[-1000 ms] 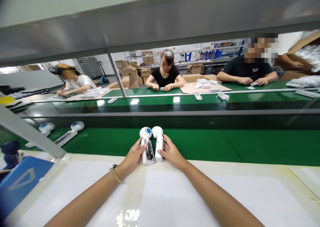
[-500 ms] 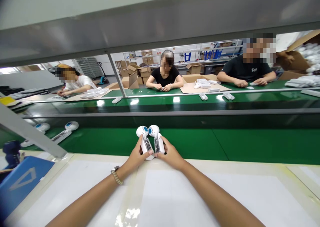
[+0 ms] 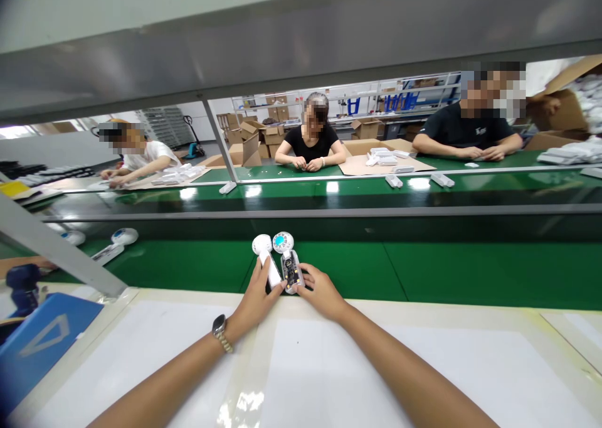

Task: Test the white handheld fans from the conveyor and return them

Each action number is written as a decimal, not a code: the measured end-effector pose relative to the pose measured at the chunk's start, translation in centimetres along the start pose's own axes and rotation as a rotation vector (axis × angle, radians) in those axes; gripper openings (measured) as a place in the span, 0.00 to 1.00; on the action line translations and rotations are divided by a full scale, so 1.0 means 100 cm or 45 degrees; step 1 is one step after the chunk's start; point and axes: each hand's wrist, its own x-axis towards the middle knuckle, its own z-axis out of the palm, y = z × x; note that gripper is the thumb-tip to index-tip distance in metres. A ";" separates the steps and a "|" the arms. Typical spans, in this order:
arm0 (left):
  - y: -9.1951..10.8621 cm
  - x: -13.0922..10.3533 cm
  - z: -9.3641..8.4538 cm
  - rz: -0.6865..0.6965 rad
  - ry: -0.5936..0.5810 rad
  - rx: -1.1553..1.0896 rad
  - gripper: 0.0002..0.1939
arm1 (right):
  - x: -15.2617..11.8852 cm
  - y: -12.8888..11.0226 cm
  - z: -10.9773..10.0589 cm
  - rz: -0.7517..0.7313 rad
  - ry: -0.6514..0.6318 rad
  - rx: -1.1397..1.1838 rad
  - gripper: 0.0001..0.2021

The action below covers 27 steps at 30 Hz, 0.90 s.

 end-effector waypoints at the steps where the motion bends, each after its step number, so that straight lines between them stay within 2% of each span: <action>1: 0.000 0.000 0.000 0.018 0.008 0.013 0.36 | 0.000 0.001 0.000 -0.018 -0.008 -0.019 0.23; 6: -0.002 0.003 -0.002 0.120 0.030 0.316 0.32 | 0.002 0.008 0.000 -0.126 -0.046 -0.144 0.19; 9: -0.005 0.005 -0.002 0.135 0.039 0.512 0.30 | 0.003 0.012 -0.001 -0.120 -0.049 -0.214 0.18; 13: -0.012 0.007 -0.003 0.149 0.098 0.605 0.27 | 0.002 0.013 -0.002 -0.051 -0.017 -0.273 0.18; 17: -0.017 0.010 -0.004 0.072 0.156 0.679 0.26 | 0.000 0.009 -0.001 -0.043 -0.023 -0.325 0.17; 23: -0.015 0.011 -0.009 0.049 0.221 0.726 0.24 | -0.002 0.002 0.000 -0.042 -0.044 -0.400 0.14; 27: -0.012 0.011 -0.010 0.091 0.266 0.882 0.23 | -0.002 0.002 0.000 -0.041 -0.043 -0.414 0.13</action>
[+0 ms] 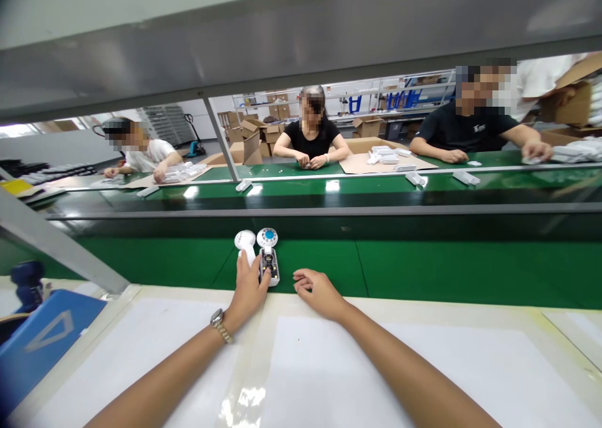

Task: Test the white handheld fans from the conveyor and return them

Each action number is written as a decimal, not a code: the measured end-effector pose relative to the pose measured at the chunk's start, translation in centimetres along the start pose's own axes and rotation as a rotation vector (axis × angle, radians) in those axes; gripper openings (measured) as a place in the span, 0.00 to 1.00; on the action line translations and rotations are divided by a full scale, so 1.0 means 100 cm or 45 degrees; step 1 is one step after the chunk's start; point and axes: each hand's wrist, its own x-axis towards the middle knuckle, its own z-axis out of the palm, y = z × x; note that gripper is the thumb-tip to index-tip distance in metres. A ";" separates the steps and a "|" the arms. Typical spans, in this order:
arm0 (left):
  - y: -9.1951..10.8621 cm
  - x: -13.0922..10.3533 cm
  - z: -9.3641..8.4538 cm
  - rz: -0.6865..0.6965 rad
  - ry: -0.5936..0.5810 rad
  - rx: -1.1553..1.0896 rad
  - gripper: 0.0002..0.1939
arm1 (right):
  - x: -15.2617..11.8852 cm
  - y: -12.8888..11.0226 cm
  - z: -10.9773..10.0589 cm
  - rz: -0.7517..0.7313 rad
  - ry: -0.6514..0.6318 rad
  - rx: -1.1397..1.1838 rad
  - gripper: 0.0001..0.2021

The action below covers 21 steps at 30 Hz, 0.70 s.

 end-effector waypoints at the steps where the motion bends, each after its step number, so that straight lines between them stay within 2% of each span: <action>1: 0.002 -0.001 -0.001 0.042 0.004 0.061 0.23 | 0.000 0.000 0.000 -0.002 0.005 -0.003 0.14; 4: 0.009 -0.004 -0.002 0.286 -0.044 0.217 0.19 | 0.000 0.000 0.000 -0.015 0.022 -0.010 0.14; 7: 0.015 -0.006 -0.004 0.485 -0.117 0.258 0.14 | 0.001 0.001 0.000 -0.022 0.030 -0.003 0.13; 12: 0.014 -0.005 -0.007 0.532 -0.102 0.270 0.10 | 0.000 0.000 0.000 -0.003 0.037 0.002 0.13; 16: 0.014 -0.005 -0.008 0.604 -0.083 0.169 0.10 | 0.000 0.000 0.000 -0.002 0.028 -0.010 0.13; 21: 0.019 -0.008 -0.007 0.692 -0.156 0.028 0.09 | 0.001 0.002 0.000 -0.013 0.029 -0.021 0.13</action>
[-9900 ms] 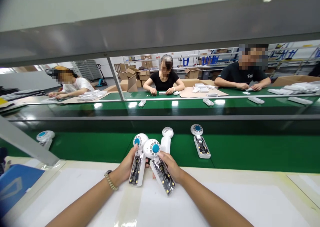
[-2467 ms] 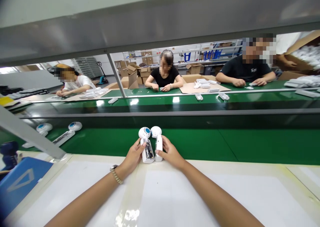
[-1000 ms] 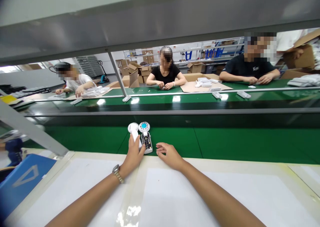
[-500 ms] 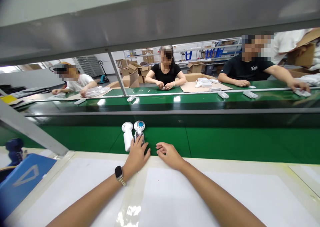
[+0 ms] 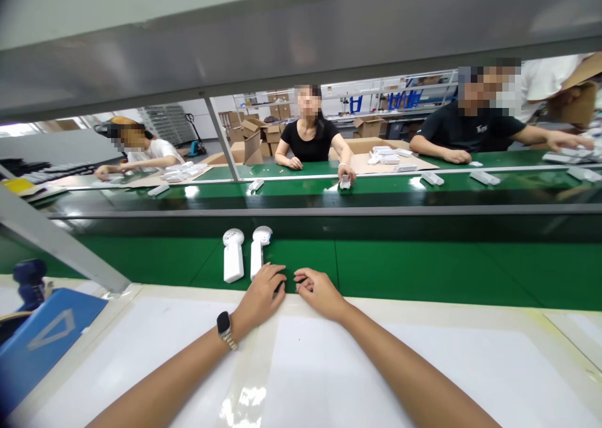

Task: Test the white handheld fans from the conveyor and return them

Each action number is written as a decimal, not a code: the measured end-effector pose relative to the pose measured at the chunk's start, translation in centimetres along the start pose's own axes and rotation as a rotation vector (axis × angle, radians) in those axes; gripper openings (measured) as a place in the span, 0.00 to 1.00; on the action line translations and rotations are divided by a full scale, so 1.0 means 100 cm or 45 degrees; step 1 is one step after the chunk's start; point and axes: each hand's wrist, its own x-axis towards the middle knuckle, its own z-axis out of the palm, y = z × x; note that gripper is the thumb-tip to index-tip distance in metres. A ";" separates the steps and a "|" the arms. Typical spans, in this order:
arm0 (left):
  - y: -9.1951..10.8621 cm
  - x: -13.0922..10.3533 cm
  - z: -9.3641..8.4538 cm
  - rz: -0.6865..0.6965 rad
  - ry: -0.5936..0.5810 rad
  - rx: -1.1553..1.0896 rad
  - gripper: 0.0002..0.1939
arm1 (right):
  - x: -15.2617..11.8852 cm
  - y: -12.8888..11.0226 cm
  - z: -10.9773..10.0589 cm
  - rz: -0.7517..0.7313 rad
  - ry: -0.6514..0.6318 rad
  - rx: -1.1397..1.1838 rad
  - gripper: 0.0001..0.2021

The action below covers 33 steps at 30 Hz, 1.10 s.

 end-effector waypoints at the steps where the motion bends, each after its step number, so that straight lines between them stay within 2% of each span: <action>1: 0.000 0.000 0.000 -0.014 -0.014 -0.031 0.09 | 0.000 0.001 0.000 -0.002 0.000 0.002 0.13; 5: -0.001 0.000 0.000 -0.126 -0.071 -0.109 0.09 | 0.000 0.002 0.000 -0.012 -0.004 0.004 0.12; 10: 0.000 0.001 -0.002 -0.153 -0.165 -0.149 0.11 | -0.001 -0.001 0.000 -0.021 -0.020 0.001 0.10; 33: -0.001 0.001 -0.001 -0.144 -0.148 -0.147 0.10 | -0.002 -0.004 -0.002 0.004 -0.032 0.005 0.08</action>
